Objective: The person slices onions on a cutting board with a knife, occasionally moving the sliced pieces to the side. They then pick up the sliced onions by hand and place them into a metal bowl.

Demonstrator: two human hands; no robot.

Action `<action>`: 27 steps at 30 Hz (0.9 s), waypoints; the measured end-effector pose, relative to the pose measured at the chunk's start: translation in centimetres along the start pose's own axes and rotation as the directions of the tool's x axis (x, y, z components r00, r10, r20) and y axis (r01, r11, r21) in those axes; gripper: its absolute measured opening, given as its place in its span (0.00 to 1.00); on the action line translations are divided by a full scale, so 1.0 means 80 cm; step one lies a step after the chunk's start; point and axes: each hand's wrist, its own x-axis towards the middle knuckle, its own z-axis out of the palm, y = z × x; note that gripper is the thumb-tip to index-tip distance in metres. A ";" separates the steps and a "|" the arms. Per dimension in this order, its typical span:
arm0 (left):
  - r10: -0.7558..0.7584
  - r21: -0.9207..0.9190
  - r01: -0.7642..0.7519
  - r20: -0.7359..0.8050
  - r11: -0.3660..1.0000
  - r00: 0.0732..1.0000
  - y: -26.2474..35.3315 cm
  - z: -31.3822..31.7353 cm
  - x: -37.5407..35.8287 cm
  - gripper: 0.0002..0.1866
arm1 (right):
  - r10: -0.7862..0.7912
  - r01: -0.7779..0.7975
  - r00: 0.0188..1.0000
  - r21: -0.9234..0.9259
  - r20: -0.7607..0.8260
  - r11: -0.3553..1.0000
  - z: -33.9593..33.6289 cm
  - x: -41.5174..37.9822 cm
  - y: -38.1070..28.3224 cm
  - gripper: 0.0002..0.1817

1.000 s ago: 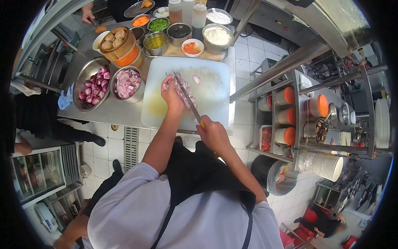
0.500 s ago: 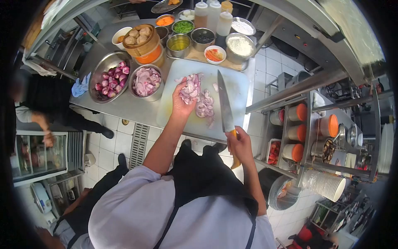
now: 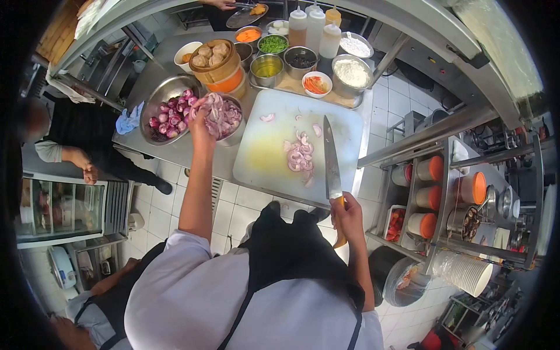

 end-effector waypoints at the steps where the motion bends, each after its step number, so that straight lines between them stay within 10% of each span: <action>1: 0.115 0.206 -0.129 0.076 0.970 0.990 -0.005 -0.009 0.010 0.14 | 0.004 -0.004 1.000 -0.006 0.008 1.000 0.001 0.001 0.000 0.08; 5: 0.188 0.727 -0.531 0.503 0.436 0.844 -0.005 -0.015 0.018 0.15 | 0.001 -0.001 0.999 -0.007 0.042 1.000 0.008 0.005 0.001 0.08; 10: -0.007 0.758 -0.647 0.649 -0.079 0.761 -0.009 0.008 0.003 0.19 | -0.022 0.023 0.999 -0.043 0.033 0.999 0.019 0.008 -0.003 0.09; 27: -0.121 0.762 -0.641 0.630 -0.095 0.767 0.029 0.011 -0.002 0.28 | -0.137 0.134 0.990 -0.092 -0.029 0.987 0.023 -0.002 -0.011 0.08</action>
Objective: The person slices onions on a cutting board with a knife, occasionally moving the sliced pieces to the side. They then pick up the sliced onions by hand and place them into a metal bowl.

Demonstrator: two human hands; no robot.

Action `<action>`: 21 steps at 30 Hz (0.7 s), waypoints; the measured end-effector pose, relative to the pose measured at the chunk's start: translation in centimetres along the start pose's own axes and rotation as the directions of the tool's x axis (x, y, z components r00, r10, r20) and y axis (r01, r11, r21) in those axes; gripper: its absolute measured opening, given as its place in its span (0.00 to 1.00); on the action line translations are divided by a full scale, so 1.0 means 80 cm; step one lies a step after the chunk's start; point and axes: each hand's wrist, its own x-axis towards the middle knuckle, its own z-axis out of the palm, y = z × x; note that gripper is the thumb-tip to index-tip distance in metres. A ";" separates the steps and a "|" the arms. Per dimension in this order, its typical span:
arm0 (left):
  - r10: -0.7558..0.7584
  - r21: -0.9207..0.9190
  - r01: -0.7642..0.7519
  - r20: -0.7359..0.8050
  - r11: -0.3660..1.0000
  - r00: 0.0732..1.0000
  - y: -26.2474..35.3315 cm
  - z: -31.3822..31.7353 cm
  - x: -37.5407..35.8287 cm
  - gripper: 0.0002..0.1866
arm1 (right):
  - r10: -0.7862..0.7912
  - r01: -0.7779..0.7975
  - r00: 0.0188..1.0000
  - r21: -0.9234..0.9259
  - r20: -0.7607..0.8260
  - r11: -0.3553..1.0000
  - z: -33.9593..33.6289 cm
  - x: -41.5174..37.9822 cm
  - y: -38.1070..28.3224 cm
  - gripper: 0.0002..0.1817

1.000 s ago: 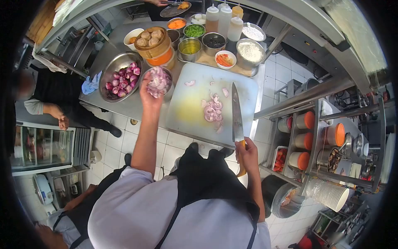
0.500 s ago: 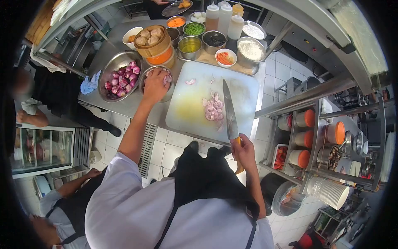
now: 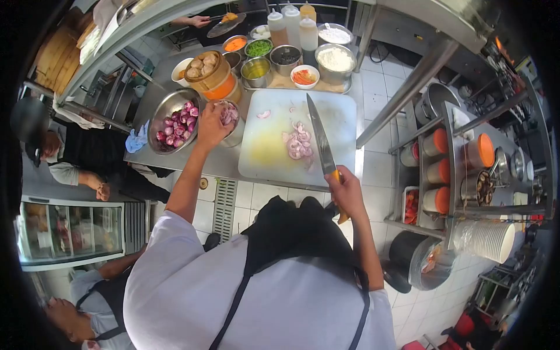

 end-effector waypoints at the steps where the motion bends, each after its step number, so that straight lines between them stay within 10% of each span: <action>1: 0.002 -0.029 -0.002 -0.012 1.000 1.000 0.004 -0.009 -0.002 0.28 | 0.006 -0.007 1.000 -0.030 -0.018 1.000 -0.001 -0.002 0.001 0.08; 6: 0.108 -0.102 -0.133 -0.223 0.986 0.969 0.004 -0.008 -0.011 0.25 | -0.345 0.123 0.918 -0.690 -0.193 0.713 -0.005 0.004 0.020 0.14; 10: 0.129 -0.147 -0.206 -0.415 0.967 0.901 0.061 -0.013 -0.012 0.16 | -0.430 0.073 0.885 -0.859 -0.179 0.507 -0.014 0.027 0.032 0.12; 14: 0.019 -0.590 -0.129 -0.189 0.797 0.982 0.132 0.055 -0.020 0.17 | -0.468 0.152 0.883 -0.930 -0.024 0.335 -0.013 0.051 0.061 0.11; 21: 0.003 -0.125 -0.006 -0.029 0.992 1.000 0.113 0.196 0.017 0.28 | -0.450 0.319 0.878 -0.902 0.165 0.291 0.000 0.012 0.054 0.07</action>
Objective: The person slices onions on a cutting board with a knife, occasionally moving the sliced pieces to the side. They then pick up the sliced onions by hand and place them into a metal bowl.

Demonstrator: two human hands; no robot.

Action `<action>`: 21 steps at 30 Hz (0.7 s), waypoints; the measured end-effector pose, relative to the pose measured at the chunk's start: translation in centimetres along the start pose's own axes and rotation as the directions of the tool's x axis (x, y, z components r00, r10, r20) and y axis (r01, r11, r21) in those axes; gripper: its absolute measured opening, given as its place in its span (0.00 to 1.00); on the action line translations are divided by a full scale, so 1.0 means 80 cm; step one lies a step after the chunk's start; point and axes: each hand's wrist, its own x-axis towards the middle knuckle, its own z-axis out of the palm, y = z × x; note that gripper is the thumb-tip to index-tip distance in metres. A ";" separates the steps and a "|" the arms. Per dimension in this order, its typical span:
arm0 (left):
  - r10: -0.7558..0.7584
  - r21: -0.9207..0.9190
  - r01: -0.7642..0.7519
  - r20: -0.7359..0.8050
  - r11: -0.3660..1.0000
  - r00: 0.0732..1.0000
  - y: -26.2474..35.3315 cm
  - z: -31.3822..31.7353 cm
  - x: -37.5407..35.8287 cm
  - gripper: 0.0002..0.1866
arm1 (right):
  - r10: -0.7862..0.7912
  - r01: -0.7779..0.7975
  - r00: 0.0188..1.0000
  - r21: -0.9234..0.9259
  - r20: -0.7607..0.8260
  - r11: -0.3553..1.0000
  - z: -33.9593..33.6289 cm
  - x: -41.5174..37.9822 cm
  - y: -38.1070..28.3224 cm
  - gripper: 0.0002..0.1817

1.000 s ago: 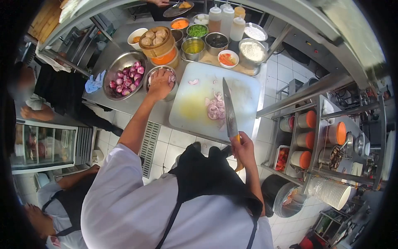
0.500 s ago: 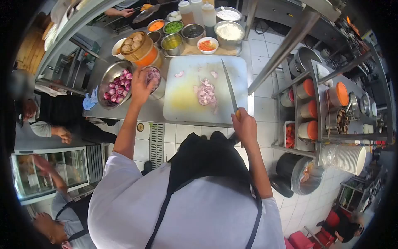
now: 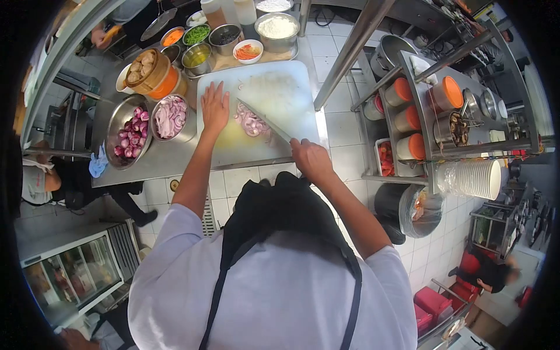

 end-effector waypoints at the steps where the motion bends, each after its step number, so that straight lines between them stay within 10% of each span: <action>1: 0.050 -0.015 -0.050 0.041 0.999 0.998 0.001 0.004 0.005 0.28 | 0.031 -0.030 0.999 0.031 -0.030 0.999 -0.005 -0.005 -0.002 0.07; 8: 0.394 -0.106 -0.380 0.191 0.919 0.899 0.033 0.031 0.017 0.26 | 0.260 -0.254 0.960 0.063 -0.106 0.965 -0.022 -0.013 0.024 0.09; 15: 0.233 0.046 -0.244 0.162 0.969 0.959 0.004 0.033 0.040 0.24 | 0.279 -0.272 0.955 0.076 -0.106 0.959 -0.018 -0.026 0.023 0.09; 21: 0.434 -0.320 -0.348 0.258 0.881 0.863 0.038 0.027 0.018 0.19 | 0.285 -0.282 0.953 0.038 -0.103 0.959 -0.011 -0.014 0.018 0.07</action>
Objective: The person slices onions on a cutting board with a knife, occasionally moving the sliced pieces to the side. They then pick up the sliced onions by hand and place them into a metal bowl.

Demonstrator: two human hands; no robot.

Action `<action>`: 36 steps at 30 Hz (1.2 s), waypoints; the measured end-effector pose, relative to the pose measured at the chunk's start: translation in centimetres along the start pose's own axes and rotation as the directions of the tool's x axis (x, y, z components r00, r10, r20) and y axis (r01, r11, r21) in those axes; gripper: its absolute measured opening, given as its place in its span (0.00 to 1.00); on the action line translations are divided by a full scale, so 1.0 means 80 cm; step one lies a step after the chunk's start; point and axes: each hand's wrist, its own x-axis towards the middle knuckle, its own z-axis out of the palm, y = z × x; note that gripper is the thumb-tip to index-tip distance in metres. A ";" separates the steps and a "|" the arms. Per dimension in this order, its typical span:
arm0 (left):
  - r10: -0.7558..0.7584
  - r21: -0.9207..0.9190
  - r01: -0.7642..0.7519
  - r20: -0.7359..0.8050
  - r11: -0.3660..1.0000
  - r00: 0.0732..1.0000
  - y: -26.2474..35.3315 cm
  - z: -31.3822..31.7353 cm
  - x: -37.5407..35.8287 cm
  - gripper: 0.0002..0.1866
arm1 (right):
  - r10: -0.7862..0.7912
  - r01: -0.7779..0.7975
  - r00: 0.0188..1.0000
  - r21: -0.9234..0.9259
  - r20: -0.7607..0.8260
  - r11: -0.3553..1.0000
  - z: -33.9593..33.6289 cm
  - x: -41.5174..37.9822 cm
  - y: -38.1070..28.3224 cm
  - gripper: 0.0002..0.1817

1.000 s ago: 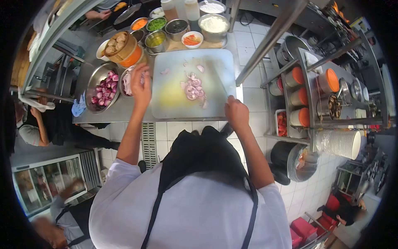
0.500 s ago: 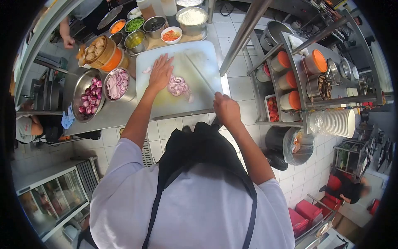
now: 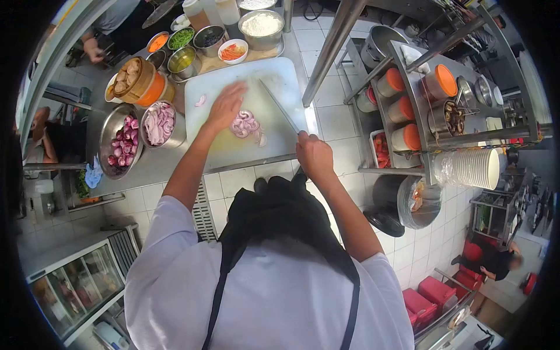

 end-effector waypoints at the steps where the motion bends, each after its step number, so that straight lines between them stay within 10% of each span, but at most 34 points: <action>1: -0.023 -0.094 0.027 0.044 0.995 0.999 0.009 -0.005 -0.007 0.18 | -0.007 0.007 1.000 -0.005 0.002 1.000 -0.001 0.005 -0.001 0.07; 6: -0.201 0.184 0.357 -0.560 0.916 0.804 0.002 -0.056 -0.038 0.18 | -0.068 0.068 0.998 -0.046 -0.004 0.997 0.012 0.029 -0.004 0.07; 11: -0.215 0.241 0.355 -0.462 0.903 0.860 -0.035 -0.011 -0.066 0.25 | -0.232 0.233 0.972 -0.087 0.015 0.969 0.033 0.042 -0.021 0.09; 17: -0.251 -0.098 0.231 -0.349 0.968 0.903 0.003 -0.008 -0.096 0.24 | -0.253 0.249 0.967 0.118 0.019 0.961 0.012 -0.006 -0.015 0.17; 19: -0.308 -0.278 0.227 -0.293 0.933 0.905 0.016 -0.010 -0.101 0.23 | -0.041 0.001 0.991 0.295 0.128 0.956 0.006 -0.023 0.001 0.20; 20: -0.290 -0.272 0.214 -0.284 0.938 0.914 0.025 -0.014 -0.098 0.22 | 0.149 -0.322 0.936 0.606 0.318 0.727 0.035 -0.036 0.027 0.20; 23: -0.169 -0.096 0.148 -0.273 0.984 0.947 0.038 -0.013 -0.080 0.24 | 0.208 -0.600 0.799 0.724 0.564 0.341 0.012 -0.057 0.027 0.17; 26: -0.217 0.164 0.296 -0.380 0.941 0.899 0.040 -0.006 -0.059 0.25 | 0.184 -0.628 0.778 0.744 0.600 0.229 0.019 -0.088 0.036 0.15; 36: -0.206 -0.029 0.208 -0.323 0.978 0.924 0.086 0.026 -0.073 0.28 | 0.173 -0.662 0.749 0.716 0.639 0.221 0.044 -0.121 -0.035 0.19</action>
